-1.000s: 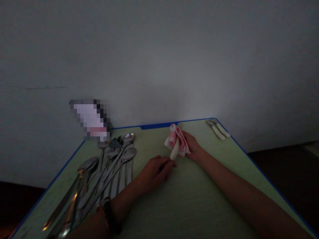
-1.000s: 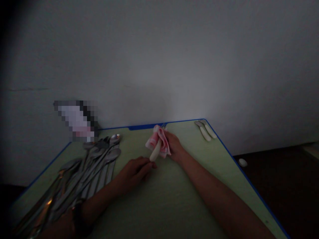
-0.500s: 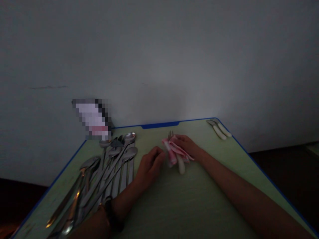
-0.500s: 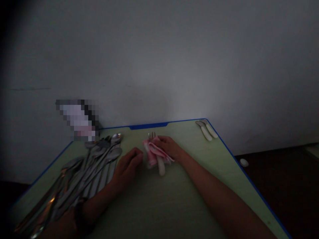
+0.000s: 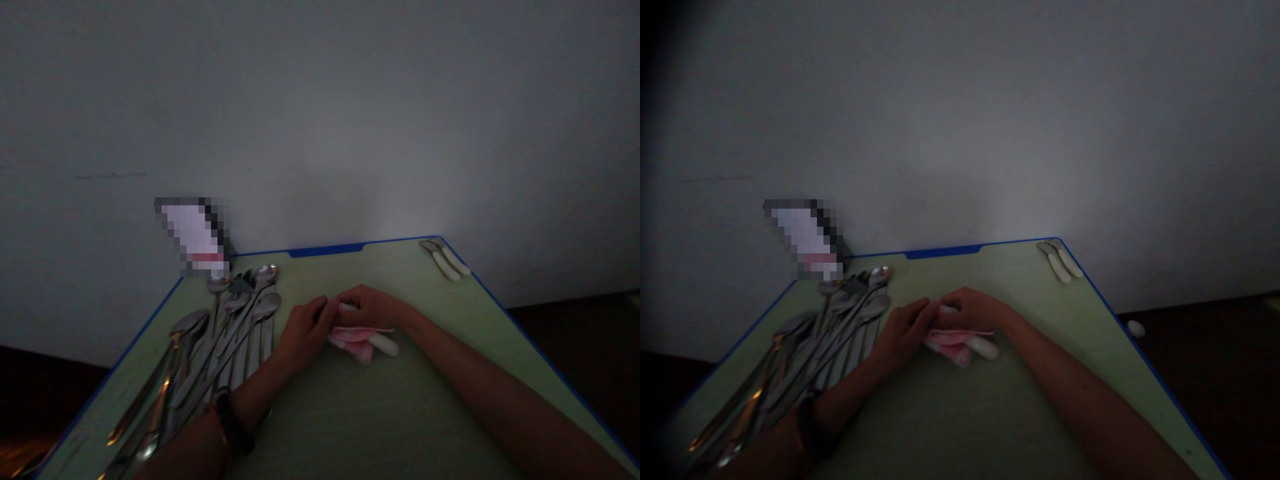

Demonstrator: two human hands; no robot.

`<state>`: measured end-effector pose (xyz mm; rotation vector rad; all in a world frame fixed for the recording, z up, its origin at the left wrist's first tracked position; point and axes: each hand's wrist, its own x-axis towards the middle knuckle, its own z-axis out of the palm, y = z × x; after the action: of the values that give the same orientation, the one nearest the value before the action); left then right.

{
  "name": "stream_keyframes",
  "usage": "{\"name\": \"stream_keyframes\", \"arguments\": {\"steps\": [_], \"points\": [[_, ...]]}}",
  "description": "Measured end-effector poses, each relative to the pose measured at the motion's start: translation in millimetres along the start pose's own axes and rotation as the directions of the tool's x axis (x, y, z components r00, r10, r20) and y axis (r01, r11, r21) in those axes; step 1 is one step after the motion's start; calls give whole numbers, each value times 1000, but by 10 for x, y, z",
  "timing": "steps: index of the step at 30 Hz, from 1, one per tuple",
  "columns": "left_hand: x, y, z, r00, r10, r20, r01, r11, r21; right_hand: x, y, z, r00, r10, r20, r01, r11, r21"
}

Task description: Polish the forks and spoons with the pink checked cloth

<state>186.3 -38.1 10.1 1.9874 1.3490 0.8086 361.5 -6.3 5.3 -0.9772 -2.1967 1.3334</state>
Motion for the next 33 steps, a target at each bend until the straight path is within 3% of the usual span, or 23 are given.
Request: {"name": "stream_keyframes", "arguments": {"steps": [7,11,16,20,24,29,33], "points": [[-9,5,1,1000,14,18,-14,1000,8,13,9,3,999,-31,10,31,998,-45],[-4,15,-2,1000,21,21,-20,999,-26,6,-11,-7,999,-45,25,44,999,31],[0,38,18,989,-92,-112,68,978,-199,7,-3,-44,1000,-23,-20,26,982,190],[21,36,5,963,-182,-198,123,953,-278,13,36,-58,1000,-6,21,-3,917,399],[46,18,-28,926,-254,-278,155,930,-333,10,50,-52,999,26,42,-42,891,452],[45,10,-16,985,-133,-107,100,957,-272,7,35,-43,998,42,50,-61,876,478],[27,16,0,995,-92,-48,79,972,-221,11,22,-31,997,60,39,-71,898,435]]}}
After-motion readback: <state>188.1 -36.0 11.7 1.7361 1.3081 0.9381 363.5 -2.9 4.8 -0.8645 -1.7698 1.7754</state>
